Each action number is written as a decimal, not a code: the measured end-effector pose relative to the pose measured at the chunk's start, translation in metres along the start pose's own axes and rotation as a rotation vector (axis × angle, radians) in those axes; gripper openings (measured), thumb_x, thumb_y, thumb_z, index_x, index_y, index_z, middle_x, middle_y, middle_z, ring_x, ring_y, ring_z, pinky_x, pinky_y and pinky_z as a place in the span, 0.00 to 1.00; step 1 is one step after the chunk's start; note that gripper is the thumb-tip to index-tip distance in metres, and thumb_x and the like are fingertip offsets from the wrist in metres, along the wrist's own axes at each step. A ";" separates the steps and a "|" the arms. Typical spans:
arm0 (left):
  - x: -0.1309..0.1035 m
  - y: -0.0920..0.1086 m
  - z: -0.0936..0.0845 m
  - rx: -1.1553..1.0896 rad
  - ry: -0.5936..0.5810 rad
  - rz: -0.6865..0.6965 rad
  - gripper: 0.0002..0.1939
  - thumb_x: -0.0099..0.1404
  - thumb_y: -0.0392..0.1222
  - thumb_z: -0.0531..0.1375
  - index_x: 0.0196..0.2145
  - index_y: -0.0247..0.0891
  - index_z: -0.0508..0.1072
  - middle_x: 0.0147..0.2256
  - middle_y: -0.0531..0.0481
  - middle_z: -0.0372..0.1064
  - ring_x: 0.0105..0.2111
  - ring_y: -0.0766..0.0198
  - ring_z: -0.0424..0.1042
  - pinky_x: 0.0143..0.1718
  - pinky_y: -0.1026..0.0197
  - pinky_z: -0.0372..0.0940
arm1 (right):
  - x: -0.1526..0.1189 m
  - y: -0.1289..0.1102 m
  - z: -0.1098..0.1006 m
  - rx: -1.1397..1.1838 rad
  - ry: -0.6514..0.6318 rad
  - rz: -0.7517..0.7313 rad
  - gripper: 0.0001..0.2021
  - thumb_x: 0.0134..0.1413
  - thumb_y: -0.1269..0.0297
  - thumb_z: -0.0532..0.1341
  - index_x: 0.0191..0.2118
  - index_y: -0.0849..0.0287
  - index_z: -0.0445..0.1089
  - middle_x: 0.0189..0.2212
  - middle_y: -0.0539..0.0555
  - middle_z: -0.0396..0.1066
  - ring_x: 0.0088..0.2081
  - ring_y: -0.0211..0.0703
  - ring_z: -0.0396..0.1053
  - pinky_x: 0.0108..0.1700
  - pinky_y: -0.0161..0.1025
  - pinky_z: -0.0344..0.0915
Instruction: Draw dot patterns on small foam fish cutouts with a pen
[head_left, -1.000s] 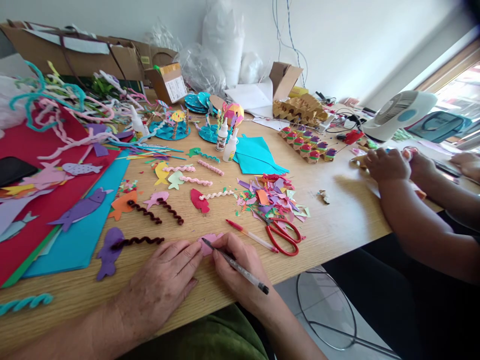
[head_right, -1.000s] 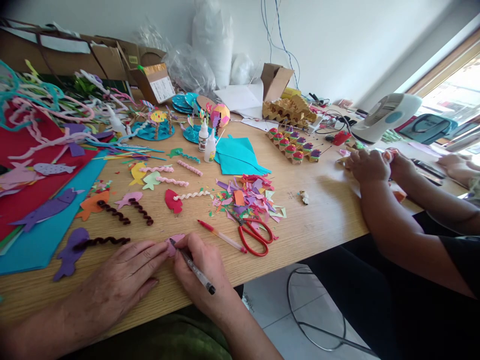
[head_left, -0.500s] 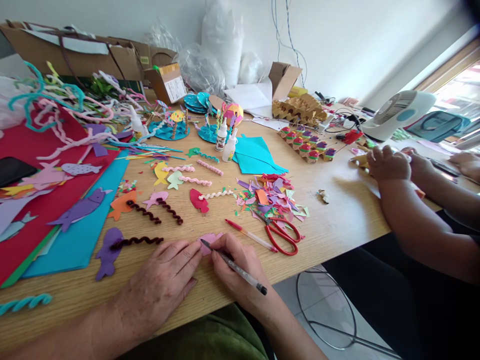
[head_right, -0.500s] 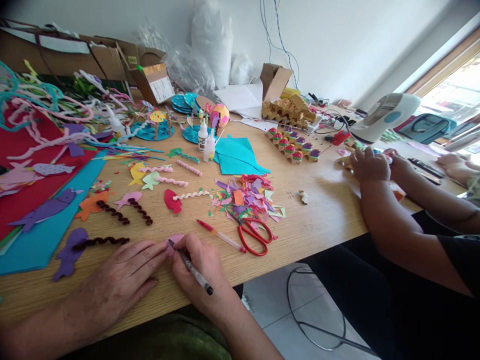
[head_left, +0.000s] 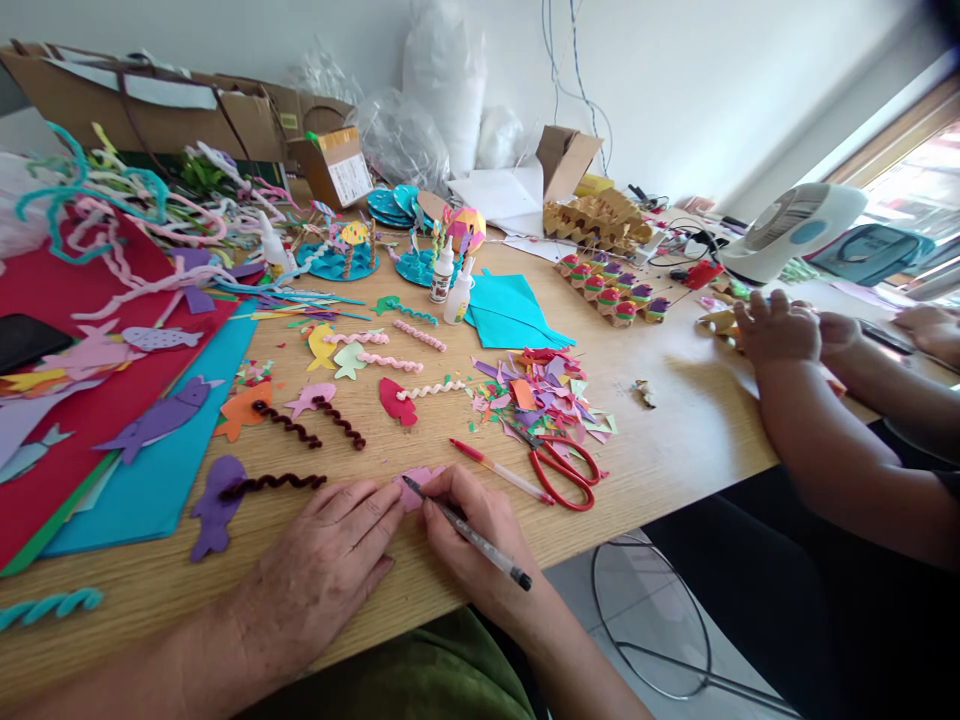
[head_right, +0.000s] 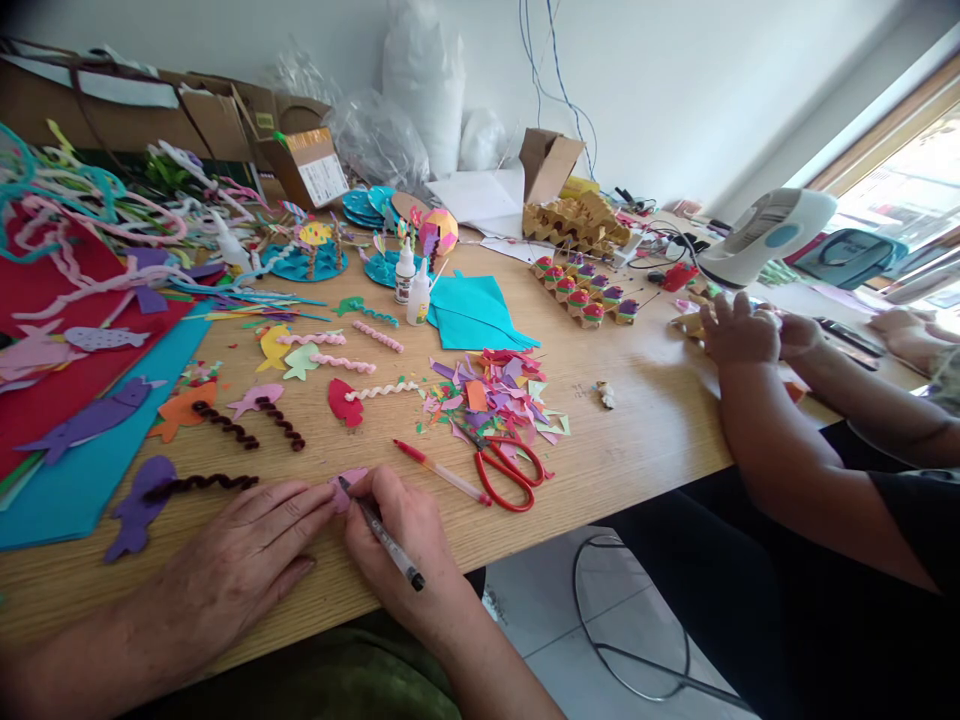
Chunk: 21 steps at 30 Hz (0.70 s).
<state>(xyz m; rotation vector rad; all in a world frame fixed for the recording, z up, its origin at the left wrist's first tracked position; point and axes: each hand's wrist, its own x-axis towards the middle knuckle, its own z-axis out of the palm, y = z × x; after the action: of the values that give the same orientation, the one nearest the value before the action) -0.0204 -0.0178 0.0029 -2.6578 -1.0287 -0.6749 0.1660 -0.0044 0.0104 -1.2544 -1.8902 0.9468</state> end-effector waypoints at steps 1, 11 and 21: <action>-0.001 0.000 0.000 -0.002 -0.008 -0.001 0.16 0.68 0.33 0.47 0.47 0.32 0.71 0.44 0.45 0.72 0.43 0.58 0.68 0.46 0.55 0.61 | 0.000 0.000 0.000 0.001 -0.001 0.000 0.05 0.53 0.73 0.55 0.31 0.57 0.65 0.26 0.48 0.70 0.27 0.36 0.67 0.31 0.31 0.60; 0.002 0.002 0.000 -0.002 0.008 -0.006 0.16 0.68 0.33 0.47 0.46 0.29 0.71 0.43 0.44 0.73 0.42 0.58 0.69 0.46 0.55 0.60 | 0.001 0.000 0.002 0.036 0.035 0.010 0.04 0.53 0.72 0.54 0.31 0.57 0.64 0.26 0.48 0.70 0.27 0.36 0.67 0.30 0.31 0.61; 0.003 0.002 0.000 0.003 0.020 -0.010 0.17 0.70 0.34 0.45 0.45 0.29 0.72 0.43 0.45 0.73 0.41 0.58 0.69 0.45 0.55 0.60 | 0.000 0.001 0.002 0.049 0.038 0.019 0.04 0.54 0.72 0.54 0.31 0.57 0.64 0.26 0.48 0.70 0.26 0.35 0.67 0.29 0.30 0.60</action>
<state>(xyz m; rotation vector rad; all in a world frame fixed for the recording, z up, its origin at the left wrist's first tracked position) -0.0177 -0.0176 0.0044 -2.6397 -1.0368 -0.7007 0.1647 -0.0048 0.0089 -1.2552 -1.8174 0.9671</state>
